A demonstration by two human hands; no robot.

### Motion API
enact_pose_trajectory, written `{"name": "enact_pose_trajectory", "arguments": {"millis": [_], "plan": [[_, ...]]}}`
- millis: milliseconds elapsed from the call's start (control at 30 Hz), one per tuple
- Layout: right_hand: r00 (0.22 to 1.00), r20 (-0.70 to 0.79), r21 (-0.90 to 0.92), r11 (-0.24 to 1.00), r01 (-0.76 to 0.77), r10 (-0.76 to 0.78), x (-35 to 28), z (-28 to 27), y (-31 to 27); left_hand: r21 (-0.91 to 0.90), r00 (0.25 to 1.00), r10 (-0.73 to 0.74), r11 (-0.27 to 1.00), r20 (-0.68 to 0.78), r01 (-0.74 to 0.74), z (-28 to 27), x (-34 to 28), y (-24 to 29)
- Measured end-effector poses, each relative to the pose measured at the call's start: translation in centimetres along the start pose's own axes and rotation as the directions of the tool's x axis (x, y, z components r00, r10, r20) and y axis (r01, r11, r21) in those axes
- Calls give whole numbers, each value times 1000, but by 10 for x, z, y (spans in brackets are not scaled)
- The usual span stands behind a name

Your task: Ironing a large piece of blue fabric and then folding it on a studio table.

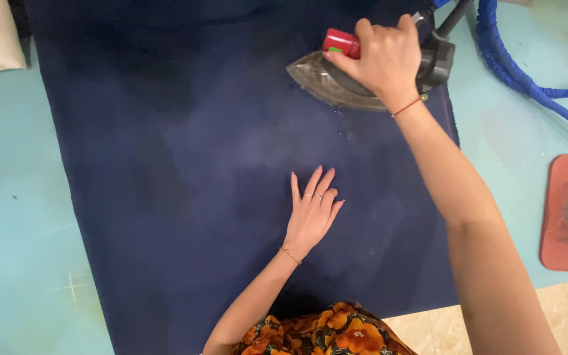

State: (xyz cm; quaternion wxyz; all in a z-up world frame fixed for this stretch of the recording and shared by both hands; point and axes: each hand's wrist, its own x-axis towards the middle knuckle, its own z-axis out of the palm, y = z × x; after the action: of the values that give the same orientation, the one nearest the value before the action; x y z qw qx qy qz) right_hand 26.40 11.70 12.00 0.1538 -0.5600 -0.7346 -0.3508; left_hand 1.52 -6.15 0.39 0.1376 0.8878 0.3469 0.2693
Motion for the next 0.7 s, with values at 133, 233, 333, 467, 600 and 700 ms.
{"name": "enact_pose_trajectory", "arguments": {"millis": [133,233,333,467,600,700], "plan": [[1000,1,-14,1000,21,-21,14,6,-26,-31,999,21,999,-42,-22,1,-2,-1],[999,-26,-11,999,37,-38,29,12,-38,-55,995,30,998,-92,-36,0,-2,-1],[997,-44,-18,998,57,-58,41,22,-43,-44,995,30,998,-96,-34,0,-2,-1],[995,7,-24,995,99,-99,50,33,-42,-52,997,20,998,-80,-24,0,-3,0],[995,-37,-31,995,93,-94,52,34,-43,-50,998,13,999,-61,-16,-4,-1,1],[994,-55,-34,995,94,-96,52,31,-44,-41,999,22,999,-41,-24,2,-2,0]]}}
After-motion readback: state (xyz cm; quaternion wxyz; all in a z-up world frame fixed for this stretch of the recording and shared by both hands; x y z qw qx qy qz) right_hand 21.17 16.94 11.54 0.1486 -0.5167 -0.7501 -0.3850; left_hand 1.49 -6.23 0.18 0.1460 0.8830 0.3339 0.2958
